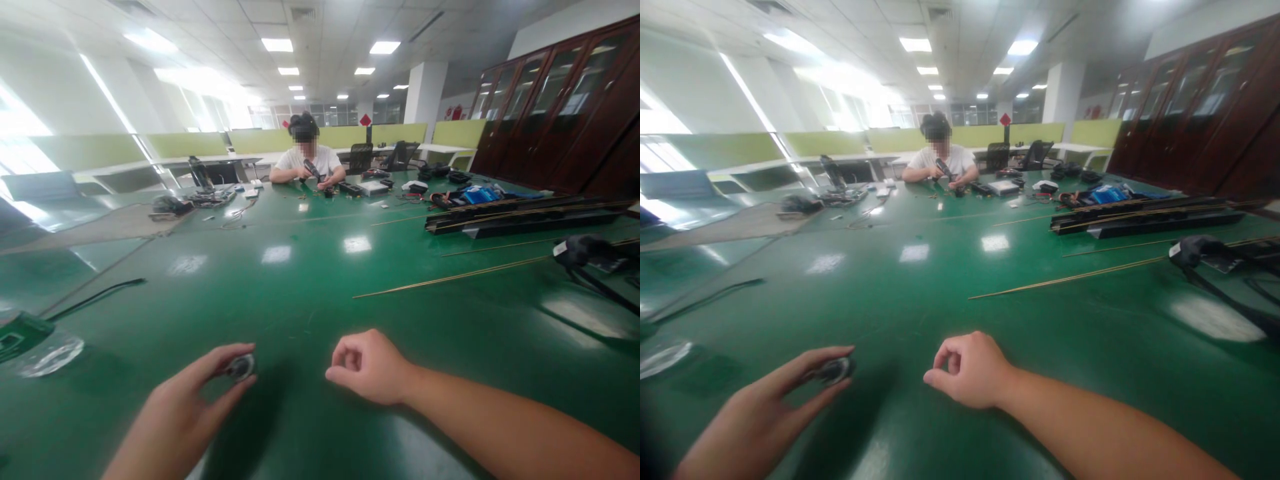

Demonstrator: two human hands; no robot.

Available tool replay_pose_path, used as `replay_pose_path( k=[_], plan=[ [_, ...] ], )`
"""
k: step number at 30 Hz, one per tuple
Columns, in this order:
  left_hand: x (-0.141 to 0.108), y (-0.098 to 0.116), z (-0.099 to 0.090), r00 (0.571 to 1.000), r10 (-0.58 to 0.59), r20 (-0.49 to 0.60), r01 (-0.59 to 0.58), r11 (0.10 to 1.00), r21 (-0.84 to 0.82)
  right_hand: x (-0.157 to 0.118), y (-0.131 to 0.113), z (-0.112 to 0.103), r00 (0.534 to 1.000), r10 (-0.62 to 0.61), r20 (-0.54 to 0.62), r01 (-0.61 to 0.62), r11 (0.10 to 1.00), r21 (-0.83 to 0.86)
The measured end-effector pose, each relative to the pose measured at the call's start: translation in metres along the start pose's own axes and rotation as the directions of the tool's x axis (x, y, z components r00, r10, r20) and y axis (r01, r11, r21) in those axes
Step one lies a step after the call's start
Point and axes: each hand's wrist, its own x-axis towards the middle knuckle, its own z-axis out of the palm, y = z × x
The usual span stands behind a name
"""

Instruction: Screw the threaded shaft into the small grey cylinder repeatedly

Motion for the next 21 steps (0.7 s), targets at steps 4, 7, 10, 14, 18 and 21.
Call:
replay_pose_path(
  k=[4,7,10,14,18,21],
  plan=[
    [0.037,0.041,0.049,0.975,0.114,0.188,-0.079,0.979,-0.186,0.001,0.000,-0.002,1.000,-0.003,-0.027,0.003,1.000,-0.001],
    [0.040,0.057,0.077,0.976,0.129,0.178,-0.071,0.951,-0.301,0.002,0.001,-0.003,0.999,-0.005,-0.033,0.005,1.000,0.002],
    [0.030,0.056,0.088,0.973,0.144,0.183,-0.068,0.926,-0.372,0.002,0.004,-0.001,0.999,-0.023,-0.025,0.022,1.000,-0.002],
    [0.021,0.051,0.087,0.967,0.166,0.193,-0.075,0.911,-0.404,0.001,0.008,0.002,0.999,-0.031,-0.021,0.030,0.999,-0.012],
    [0.021,0.047,0.086,0.961,0.206,0.186,-0.119,0.911,-0.395,0.001,0.007,0.002,0.999,-0.037,-0.020,0.037,0.999,-0.013],
    [0.022,0.043,0.085,0.949,0.248,0.193,-0.156,0.905,-0.396,0.001,0.006,0.001,0.999,-0.039,-0.019,0.039,0.999,-0.021]
  ],
)
